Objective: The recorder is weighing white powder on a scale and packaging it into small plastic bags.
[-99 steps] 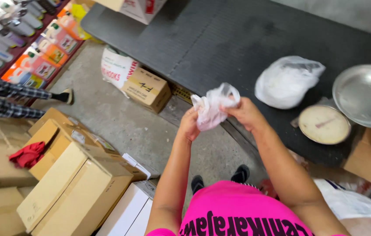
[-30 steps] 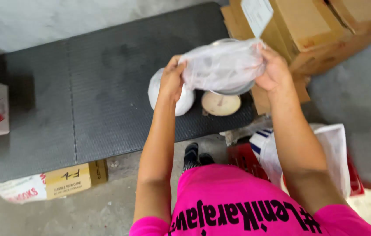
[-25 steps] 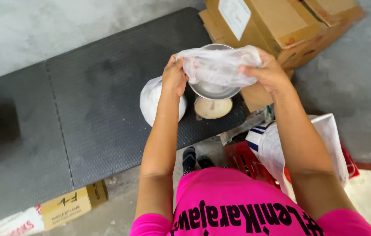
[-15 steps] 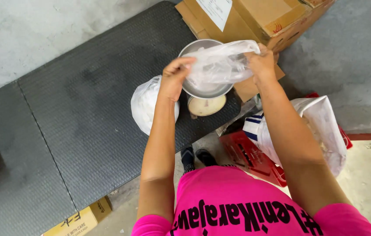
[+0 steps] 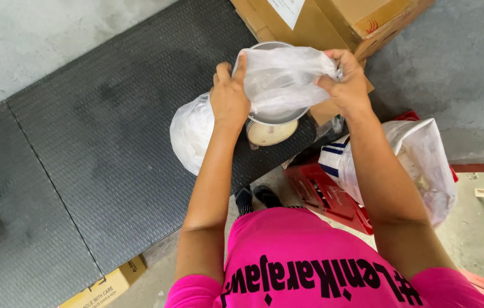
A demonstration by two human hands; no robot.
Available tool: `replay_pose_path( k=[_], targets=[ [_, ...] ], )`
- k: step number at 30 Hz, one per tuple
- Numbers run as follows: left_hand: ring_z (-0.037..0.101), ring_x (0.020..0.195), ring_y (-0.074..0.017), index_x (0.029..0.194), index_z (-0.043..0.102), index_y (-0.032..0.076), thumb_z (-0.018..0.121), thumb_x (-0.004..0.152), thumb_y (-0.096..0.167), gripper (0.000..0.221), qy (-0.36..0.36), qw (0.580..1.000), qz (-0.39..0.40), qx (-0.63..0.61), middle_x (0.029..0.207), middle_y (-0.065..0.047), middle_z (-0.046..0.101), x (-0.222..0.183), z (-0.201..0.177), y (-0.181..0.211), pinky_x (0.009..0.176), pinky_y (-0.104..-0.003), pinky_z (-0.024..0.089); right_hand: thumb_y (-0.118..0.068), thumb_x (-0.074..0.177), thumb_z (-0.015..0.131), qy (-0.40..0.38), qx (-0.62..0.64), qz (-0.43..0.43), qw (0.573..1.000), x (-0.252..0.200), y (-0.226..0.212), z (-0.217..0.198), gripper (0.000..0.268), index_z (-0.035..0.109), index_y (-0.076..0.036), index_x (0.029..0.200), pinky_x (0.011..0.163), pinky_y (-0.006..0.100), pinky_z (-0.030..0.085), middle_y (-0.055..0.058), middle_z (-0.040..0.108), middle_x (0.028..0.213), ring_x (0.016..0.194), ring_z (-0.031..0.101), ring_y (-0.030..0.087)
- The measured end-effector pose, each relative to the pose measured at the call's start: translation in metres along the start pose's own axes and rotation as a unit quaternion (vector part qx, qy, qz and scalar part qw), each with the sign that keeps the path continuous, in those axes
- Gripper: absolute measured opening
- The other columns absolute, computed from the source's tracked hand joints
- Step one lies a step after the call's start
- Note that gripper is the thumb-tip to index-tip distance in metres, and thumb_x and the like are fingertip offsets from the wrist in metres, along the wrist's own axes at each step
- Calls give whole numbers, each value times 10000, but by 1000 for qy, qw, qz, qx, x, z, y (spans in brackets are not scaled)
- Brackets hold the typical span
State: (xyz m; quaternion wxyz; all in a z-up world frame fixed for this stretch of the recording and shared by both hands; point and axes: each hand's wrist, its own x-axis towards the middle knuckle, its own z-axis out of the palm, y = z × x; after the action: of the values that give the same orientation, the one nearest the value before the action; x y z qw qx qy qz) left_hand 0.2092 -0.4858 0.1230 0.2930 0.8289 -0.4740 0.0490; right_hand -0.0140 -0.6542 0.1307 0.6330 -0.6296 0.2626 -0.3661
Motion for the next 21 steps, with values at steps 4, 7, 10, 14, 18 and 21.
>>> replay_pose_path(
  k=[4, 7, 10, 14, 18, 21],
  targets=[
    [553, 1262, -389, 1486, 520, 116, 659, 763, -80, 762, 57, 998, 28, 2, 1527, -234, 425, -11, -23, 18, 969, -488, 501, 62, 814, 823, 0, -149, -68, 986, -19, -42, 24, 592, 576, -28, 1344, 1029, 357, 506, 101, 640, 1275, 1167, 611, 205],
    [508, 1279, -446, 1406, 593, 67, 679, 731, -42, 689, 133, 985, 88, -72, 1505, -275, 405, -18, -55, 38, 1011, -540, 449, -2, 732, 922, 48, -427, -282, 858, -39, -85, 53, 741, 565, -3, 1382, 1077, 471, 447, 258, 580, 1342, 1248, 529, 422],
    [580, 1248, -380, 1128, 689, 117, 687, 783, -48, 383, 186, 961, 165, -119, 1302, -137, 612, -17, -59, 43, 1023, -510, 486, -5, 743, 860, 130, -382, -352, 845, -53, -83, 67, 616, 562, -10, 1282, 1029, 467, 458, 294, 519, 1278, 1192, 534, 452],
    [693, 993, -296, 987, 721, 87, 674, 851, -61, 206, -1, 976, 159, -151, 985, -85, 713, -11, -21, 30, 844, -410, 566, -39, 941, 799, -41, -357, -258, 897, -52, -35, 73, 217, 709, -98, 1129, 967, 381, 534, 92, 719, 1122, 1061, 686, 293],
    [695, 1016, -292, 1046, 717, 88, 699, 879, 40, 175, -142, 974, 157, 85, 1043, -106, 699, -4, 41, 4, 861, -405, 580, -201, 888, 790, -144, -498, -142, 843, -32, 2, 73, 202, 772, -143, 1081, 922, 398, 497, 63, 739, 1092, 994, 695, 289],
    [653, 1058, -334, 1327, 615, 59, 800, 705, 60, 649, -106, 981, 132, 90, 1198, -155, 626, 4, 19, 18, 779, -394, 589, -343, 726, 855, -166, -601, -125, 772, -27, 0, 74, 260, 818, -184, 929, 933, 469, 450, 43, 739, 1084, 1038, 678, 312]
  ],
)
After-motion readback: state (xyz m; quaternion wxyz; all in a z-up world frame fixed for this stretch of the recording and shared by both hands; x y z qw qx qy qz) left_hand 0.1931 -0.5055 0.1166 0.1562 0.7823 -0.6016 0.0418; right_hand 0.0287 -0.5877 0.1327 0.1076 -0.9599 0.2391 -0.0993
